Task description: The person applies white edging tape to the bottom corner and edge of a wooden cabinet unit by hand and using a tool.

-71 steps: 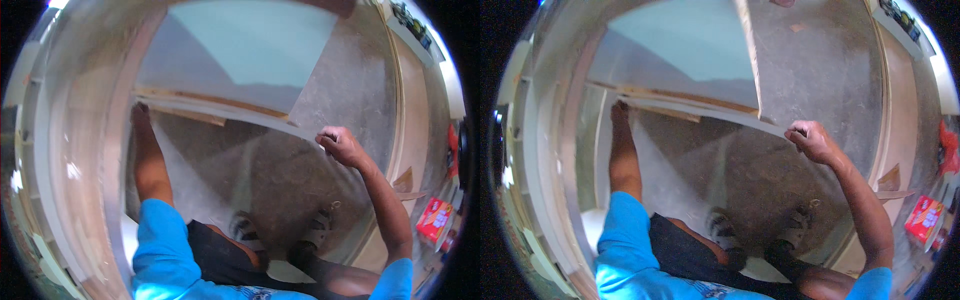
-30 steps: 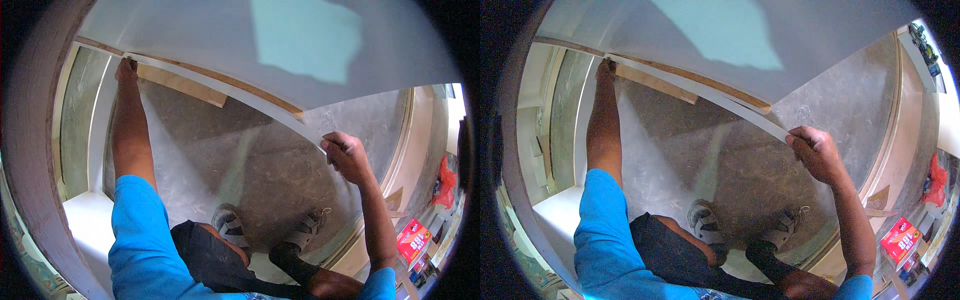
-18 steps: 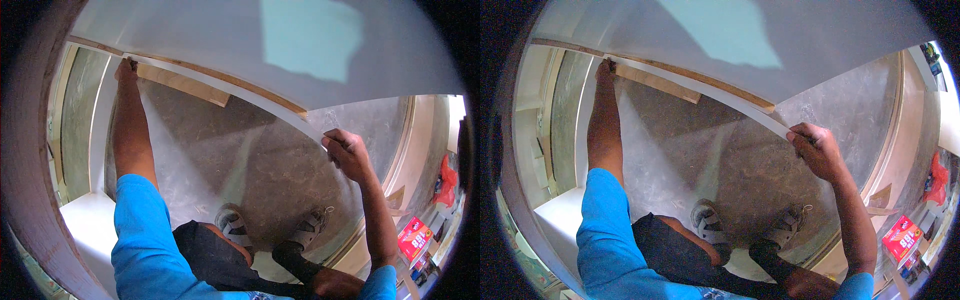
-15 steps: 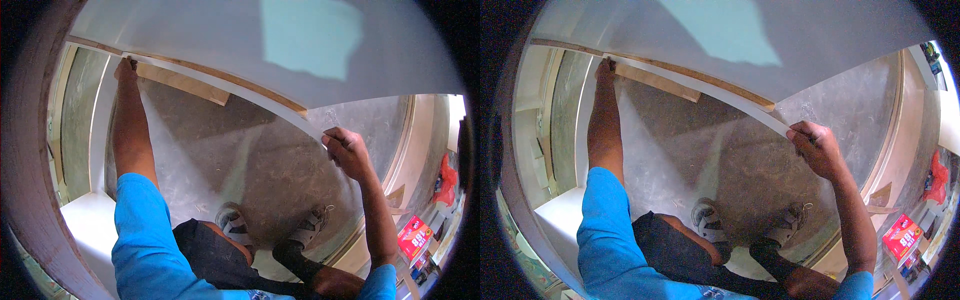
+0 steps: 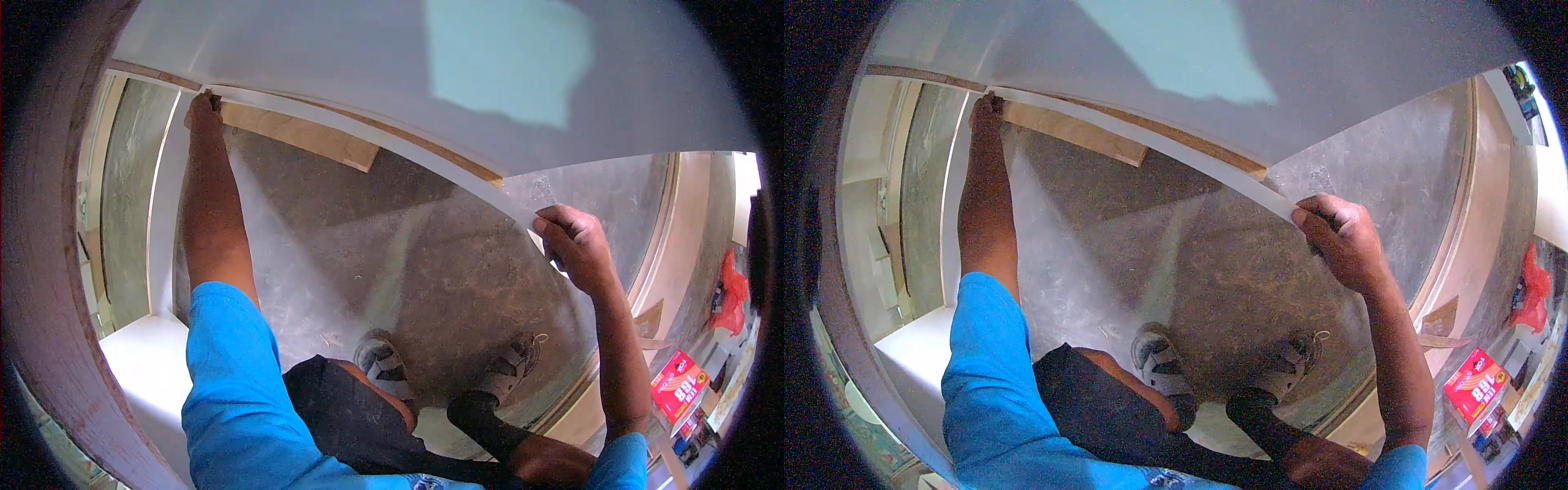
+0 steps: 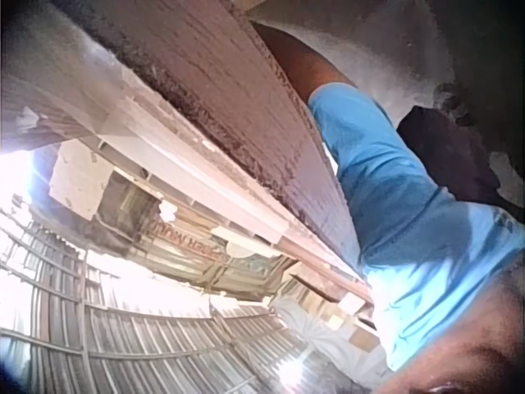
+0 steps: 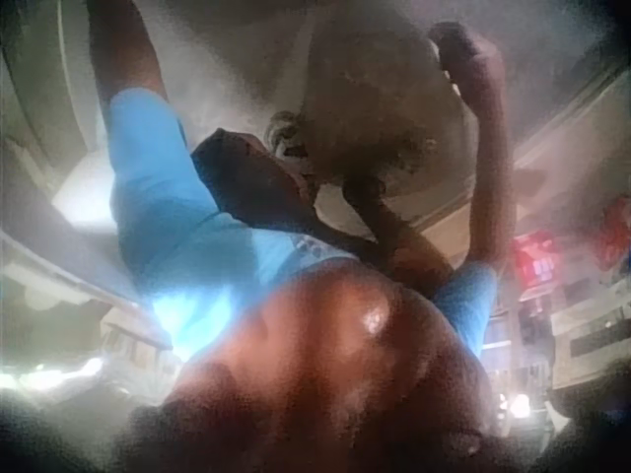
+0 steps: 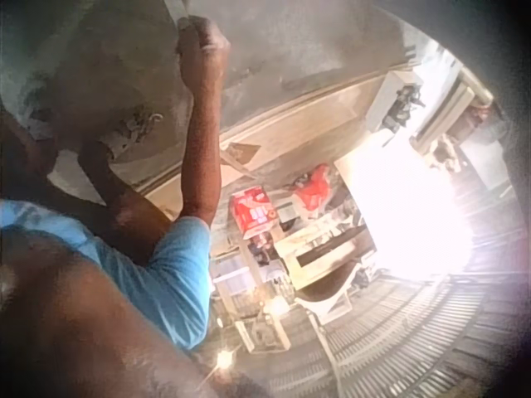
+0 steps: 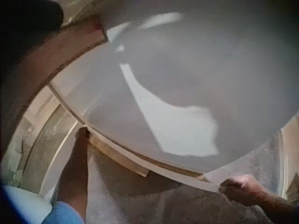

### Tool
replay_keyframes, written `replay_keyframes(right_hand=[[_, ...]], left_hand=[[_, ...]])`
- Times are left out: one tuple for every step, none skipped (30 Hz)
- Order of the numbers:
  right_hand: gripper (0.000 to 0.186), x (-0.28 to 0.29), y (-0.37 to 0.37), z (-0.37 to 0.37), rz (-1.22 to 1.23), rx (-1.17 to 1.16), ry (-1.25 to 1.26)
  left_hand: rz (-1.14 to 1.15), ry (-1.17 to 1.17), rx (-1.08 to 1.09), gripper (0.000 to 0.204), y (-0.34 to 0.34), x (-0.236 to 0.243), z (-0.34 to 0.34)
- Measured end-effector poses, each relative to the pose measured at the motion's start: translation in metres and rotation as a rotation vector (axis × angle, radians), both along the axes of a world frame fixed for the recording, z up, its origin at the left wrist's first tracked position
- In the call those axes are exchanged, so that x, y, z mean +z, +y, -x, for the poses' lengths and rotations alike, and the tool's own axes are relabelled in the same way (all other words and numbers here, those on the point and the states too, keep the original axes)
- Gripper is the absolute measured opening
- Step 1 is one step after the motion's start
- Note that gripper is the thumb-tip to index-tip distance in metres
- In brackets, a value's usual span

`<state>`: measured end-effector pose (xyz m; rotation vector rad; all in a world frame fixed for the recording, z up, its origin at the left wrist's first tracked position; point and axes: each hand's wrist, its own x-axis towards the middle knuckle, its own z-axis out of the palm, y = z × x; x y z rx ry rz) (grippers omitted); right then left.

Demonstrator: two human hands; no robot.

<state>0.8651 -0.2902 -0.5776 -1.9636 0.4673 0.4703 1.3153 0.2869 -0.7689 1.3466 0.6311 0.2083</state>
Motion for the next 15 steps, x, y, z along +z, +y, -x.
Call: replay_keyframes(right_hand=[[0.025,0.001,0.001,-0.001,-0.005,0.001,-0.001],[0.025,0.001,0.002,-0.001,-0.011,-0.008,0.027],[0.025,0.001,0.002,-0.002,-0.017,-0.017,0.057],[0.025,0.0,0.002,-0.001,-0.018,-0.017,0.056],[0.025,-0.004,0.001,0.0,-0.019,-0.013,0.024],[0.026,-0.006,0.0,0.001,-0.018,-0.01,-0.006],[0.026,-0.007,0.001,0.001,-0.017,-0.01,-0.005],[0.025,-0.009,0.001,0.001,-0.027,-0.015,-0.004],[0.025,-0.01,0.001,0.001,-0.034,-0.02,-0.001],[0.025,-0.011,0.0,0.001,-0.035,-0.021,0.002],[0.024,-0.011,0.001,0.0,-0.035,-0.021,0.009],[0.024,-0.012,0.001,0.0,-0.036,-0.02,0.017],[0.024,-0.01,0.002,0.002,-0.052,-0.016,0.01],[0.023,-0.006,0.001,0.005,-0.087,-0.018,0.0],[0.023,0.003,-0.003,0.009,-0.119,-0.024,-0.022]], left_hand=[[0.008,-0.006,-0.002,0.033,0.001,0.004,0.001],[0.017,-0.009,-0.002,0.032,0.001,0.007,0.002],[0.024,-0.01,-0.005,0.031,0.001,0.009,0.003],[0.033,-0.016,-0.004,0.03,0.001,0.011,0.002],[0.042,-0.018,-0.006,0.029,0.001,0.012,0.001],[0.054,-0.02,-0.006,0.029,0.0,0.01,0.0],[0.062,-0.024,-0.008,0.028,0.001,0.007,-0.002],[0.071,-0.027,-0.008,0.027,0.002,0.003,-0.003],[0.05,-0.029,-0.018,0.027,0.002,-0.005,-0.004],[-0.012,-0.043,-0.032,0.026,0.004,-0.009,-0.005],[-0.171,-0.059,-0.079,0.026,0.016,-0.011,-0.007],[-0.334,-0.074,-0.115,0.027,0.029,-0.012,-0.009],[-0.654,-0.107,-0.196,0.027,0.05,-0.01,-0.014],[-0.986,-0.144,-0.277,0.028,0.07,0.006,-0.021],[-1.318,-0.19,-0.349,0.03,0.08,0.035,-0.029]])
